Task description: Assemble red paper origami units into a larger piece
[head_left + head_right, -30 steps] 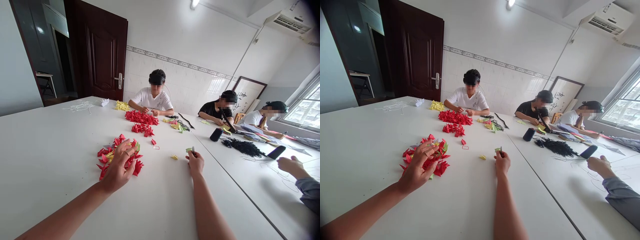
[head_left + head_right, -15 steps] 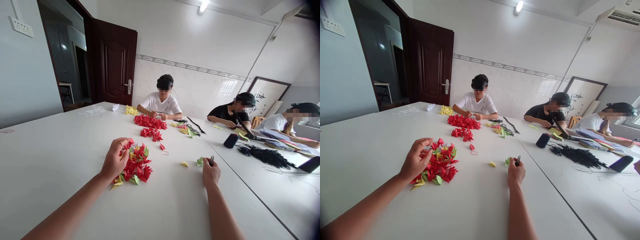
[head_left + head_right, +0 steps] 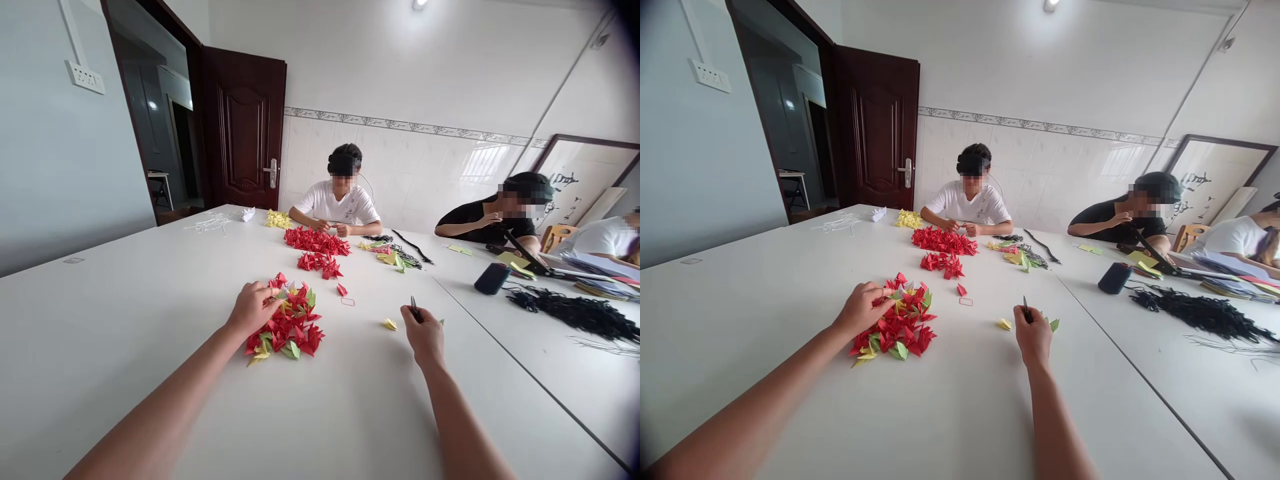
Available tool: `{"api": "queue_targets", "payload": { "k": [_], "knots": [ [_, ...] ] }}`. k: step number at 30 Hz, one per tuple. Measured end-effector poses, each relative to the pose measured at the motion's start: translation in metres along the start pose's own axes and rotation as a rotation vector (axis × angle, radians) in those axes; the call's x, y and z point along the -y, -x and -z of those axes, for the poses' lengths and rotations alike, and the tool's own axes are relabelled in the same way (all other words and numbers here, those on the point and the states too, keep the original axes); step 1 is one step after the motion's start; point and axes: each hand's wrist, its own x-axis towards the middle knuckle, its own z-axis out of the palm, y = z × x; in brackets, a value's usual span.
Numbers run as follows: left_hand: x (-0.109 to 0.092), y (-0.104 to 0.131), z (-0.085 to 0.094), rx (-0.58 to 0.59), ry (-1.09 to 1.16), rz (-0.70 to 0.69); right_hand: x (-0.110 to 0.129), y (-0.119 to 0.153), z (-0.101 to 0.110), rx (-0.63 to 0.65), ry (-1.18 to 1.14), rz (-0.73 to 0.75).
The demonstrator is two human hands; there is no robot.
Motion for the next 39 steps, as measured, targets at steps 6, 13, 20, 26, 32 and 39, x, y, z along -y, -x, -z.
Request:
{"api": "queue_targets", "payload": {
  "k": [6,13,20,26,32,39],
  "knots": [
    [-0.003,0.003,-0.016,0.065,-0.050,-0.021,0.004,0.004,0.000,0.128,0.008,-0.049],
    [0.000,0.002,-0.015,0.080,-0.022,-0.002,0.010,0.009,0.000,0.218,-0.029,-0.020],
    [0.000,-0.001,-0.008,0.015,0.017,-0.007,0.016,0.015,0.000,0.307,-0.050,0.021],
    [-0.020,-0.001,0.011,-0.145,0.355,0.138,0.032,0.024,-0.005,0.361,-0.106,0.125],
    [-0.050,0.010,0.007,0.053,0.894,0.323,0.074,0.073,-0.009,0.510,-0.154,0.456],
    [-0.077,0.022,0.011,0.108,1.042,0.313,0.094,0.112,-0.007,0.618,-0.118,0.707]
  ]
}}
